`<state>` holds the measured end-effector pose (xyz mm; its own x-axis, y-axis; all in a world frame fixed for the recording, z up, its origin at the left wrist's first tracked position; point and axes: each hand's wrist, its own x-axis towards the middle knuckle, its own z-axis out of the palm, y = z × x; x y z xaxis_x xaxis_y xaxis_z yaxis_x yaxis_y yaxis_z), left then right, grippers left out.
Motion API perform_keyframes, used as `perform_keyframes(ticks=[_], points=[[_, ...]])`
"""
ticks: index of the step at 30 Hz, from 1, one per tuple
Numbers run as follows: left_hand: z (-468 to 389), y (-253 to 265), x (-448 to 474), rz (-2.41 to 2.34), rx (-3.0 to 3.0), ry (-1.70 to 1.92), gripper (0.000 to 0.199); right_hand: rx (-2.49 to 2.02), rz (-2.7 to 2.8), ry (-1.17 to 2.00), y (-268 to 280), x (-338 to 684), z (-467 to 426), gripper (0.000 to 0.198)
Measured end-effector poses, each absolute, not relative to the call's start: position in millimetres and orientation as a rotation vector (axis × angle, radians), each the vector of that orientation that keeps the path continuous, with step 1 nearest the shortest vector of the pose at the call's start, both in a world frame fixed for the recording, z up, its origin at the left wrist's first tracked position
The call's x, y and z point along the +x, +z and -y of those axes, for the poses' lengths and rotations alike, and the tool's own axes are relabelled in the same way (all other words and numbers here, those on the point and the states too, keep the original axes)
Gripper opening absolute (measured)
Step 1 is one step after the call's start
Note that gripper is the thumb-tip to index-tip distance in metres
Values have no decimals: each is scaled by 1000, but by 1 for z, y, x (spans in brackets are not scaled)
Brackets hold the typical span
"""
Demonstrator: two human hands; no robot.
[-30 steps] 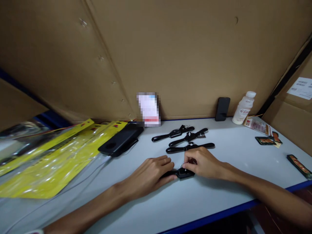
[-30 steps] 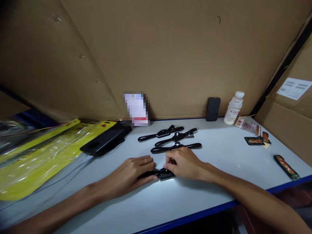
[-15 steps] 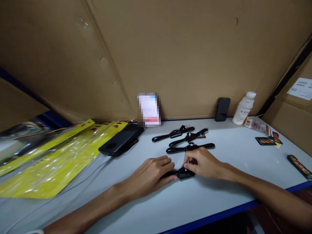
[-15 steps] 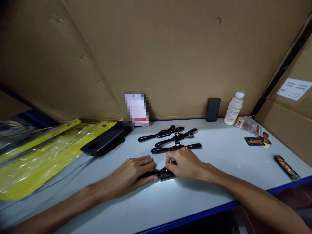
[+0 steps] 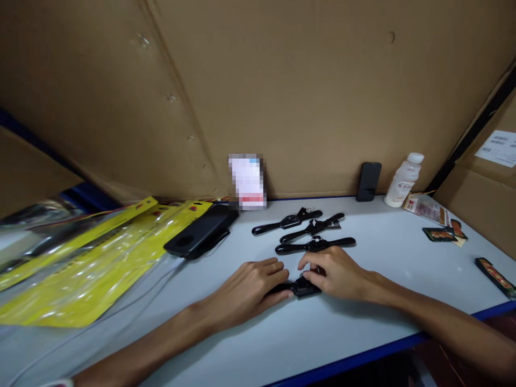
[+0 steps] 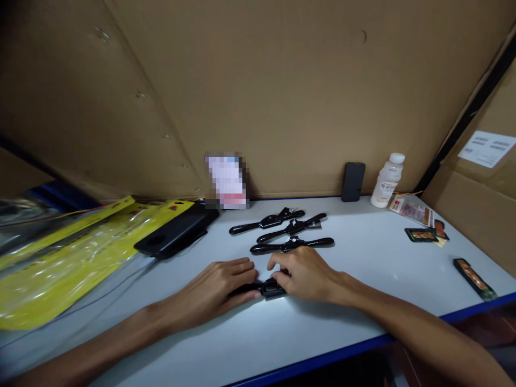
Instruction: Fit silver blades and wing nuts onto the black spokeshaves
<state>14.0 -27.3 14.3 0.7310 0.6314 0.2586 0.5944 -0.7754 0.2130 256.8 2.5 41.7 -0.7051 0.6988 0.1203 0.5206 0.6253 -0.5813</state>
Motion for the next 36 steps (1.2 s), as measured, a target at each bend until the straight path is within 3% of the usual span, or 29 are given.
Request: perform_keyframes(ticks=[8,14,21,27,36], points=[[27,16,15,-1006,2811,468,39,-942,2619,565,48,261,-4,15],[27,16,15,-991,2809,474,39,-717,2646,751,46,262,-2,18],[27,17,15,-997,2817,481,38,-871,2722,390,46,265,-6,24],[28,17,14,-994,2807,467,38,-692,2688,662,45,265,-5,28],[28,17,14,-1013,2796,439,39,-782,2683,524,44,266,-7,35]])
